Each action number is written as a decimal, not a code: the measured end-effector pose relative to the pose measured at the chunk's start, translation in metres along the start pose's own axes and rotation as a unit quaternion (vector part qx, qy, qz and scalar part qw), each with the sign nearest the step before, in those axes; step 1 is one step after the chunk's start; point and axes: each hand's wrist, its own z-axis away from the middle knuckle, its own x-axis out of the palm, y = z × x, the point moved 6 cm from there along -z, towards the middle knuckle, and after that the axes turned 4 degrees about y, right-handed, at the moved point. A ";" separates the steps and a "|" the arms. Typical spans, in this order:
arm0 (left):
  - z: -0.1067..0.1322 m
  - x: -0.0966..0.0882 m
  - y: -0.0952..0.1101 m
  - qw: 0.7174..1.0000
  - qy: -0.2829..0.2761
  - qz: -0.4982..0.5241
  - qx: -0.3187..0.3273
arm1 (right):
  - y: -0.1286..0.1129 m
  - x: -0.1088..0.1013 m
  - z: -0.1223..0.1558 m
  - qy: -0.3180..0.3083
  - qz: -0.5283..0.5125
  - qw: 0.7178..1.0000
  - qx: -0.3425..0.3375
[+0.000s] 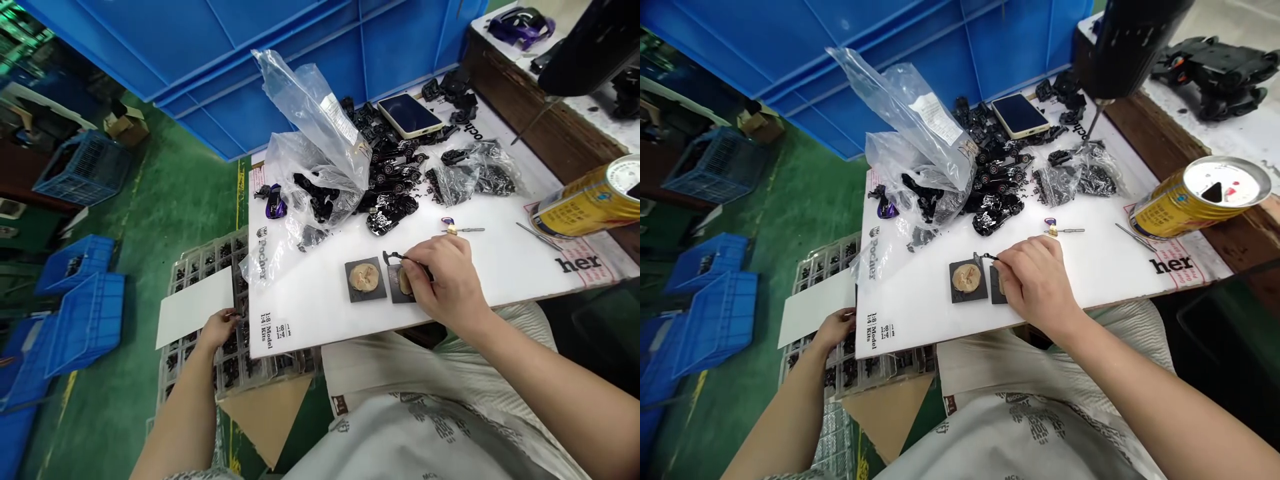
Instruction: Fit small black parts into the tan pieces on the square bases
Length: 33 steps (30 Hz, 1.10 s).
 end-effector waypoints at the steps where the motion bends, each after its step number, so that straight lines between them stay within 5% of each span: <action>1: 0.004 0.000 0.004 1.000 0.000 0.027 -0.009 | 0.000 0.000 0.000 0.004 0.000 1.000 0.002; 7: 0.026 -0.051 0.063 0.974 0.081 0.210 0.018 | 0.003 0.001 0.000 -0.001 -0.006 1.000 0.020; 10: 0.055 -0.076 0.123 0.948 0.090 0.287 0.106 | 0.001 0.000 -0.001 -0.002 0.000 1.000 0.005; 13: 0.098 -0.081 0.199 0.913 0.021 0.344 0.217 | 0.002 0.000 -0.001 0.003 0.020 1.000 0.005; 15: 0.134 -0.077 0.257 0.829 -0.120 0.411 0.359 | 0.004 0.001 0.001 0.004 0.038 0.999 0.028; 18: 0.175 -0.088 0.309 0.719 -0.183 0.445 0.502 | 0.011 0.004 0.004 0.000 0.062 0.995 0.079; 24: 0.208 -0.099 0.344 0.598 -0.166 0.467 0.630 | 0.022 0.019 0.005 -0.031 0.075 0.987 0.136; 29: 0.204 -0.069 0.355 0.595 -0.142 0.497 0.615 | 0.020 0.010 0.000 -0.015 0.054 0.990 0.131; 33: 0.200 -0.051 0.351 0.600 -0.121 0.500 0.613 | -0.015 -0.011 -0.014 0.003 -0.084 0.996 -0.014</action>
